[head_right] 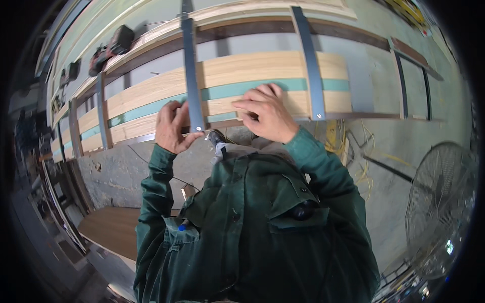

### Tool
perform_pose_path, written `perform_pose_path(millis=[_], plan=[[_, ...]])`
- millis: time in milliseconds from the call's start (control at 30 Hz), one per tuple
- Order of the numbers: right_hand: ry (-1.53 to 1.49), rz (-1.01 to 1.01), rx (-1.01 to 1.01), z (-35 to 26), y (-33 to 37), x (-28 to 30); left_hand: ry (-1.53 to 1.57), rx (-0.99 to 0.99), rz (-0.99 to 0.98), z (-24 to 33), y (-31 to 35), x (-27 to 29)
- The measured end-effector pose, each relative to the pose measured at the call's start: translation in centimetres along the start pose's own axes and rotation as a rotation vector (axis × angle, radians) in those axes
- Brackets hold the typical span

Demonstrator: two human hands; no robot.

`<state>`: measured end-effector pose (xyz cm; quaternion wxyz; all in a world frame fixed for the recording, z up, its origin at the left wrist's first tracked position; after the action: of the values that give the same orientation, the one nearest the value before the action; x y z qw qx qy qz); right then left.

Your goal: Routing the edge of a wooden frame component using a handheld power router.

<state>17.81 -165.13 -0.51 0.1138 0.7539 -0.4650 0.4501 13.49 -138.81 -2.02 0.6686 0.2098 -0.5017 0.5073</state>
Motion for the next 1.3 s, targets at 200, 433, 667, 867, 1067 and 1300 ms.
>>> perform_pose_path(millis=[200,433,667,867,1067,1300], plan=[[0.111,-0.05,0.126,-2.0,-0.4,0.2,0.118,-0.013,0.022,0.5,-0.2,-0.2],[0.217,0.145,-0.01,1.1,-2.6,2.4,0.008,0.024,0.004,1.1,0.9,-0.2],[0.318,0.068,0.078,-0.6,-0.8,1.4,0.069,-0.021,0.009,1.3,-0.6,-1.2],[0.325,-0.103,-0.04,-1.7,0.2,-0.9,0.142,0.009,0.034,1.4,-0.3,0.0],[0.373,-0.046,-0.028,-0.4,1.7,-1.5,0.014,0.019,-0.047,2.2,-0.8,-1.0],[0.331,-0.088,-0.03,-0.1,2.5,-0.9,-0.031,0.027,-0.057,2.7,-0.9,-1.8]])
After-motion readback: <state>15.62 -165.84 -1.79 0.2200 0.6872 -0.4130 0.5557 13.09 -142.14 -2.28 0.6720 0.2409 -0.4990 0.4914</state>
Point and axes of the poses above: each hand's wrist, its own y-axis away from the middle knuckle, its own x-axis out of the back of the hand, z = x × y, the point moved 4 cm from there along -y, towards the middle knuckle, and after that the axes turned 7 degrees about y, right-handed, at the moved point
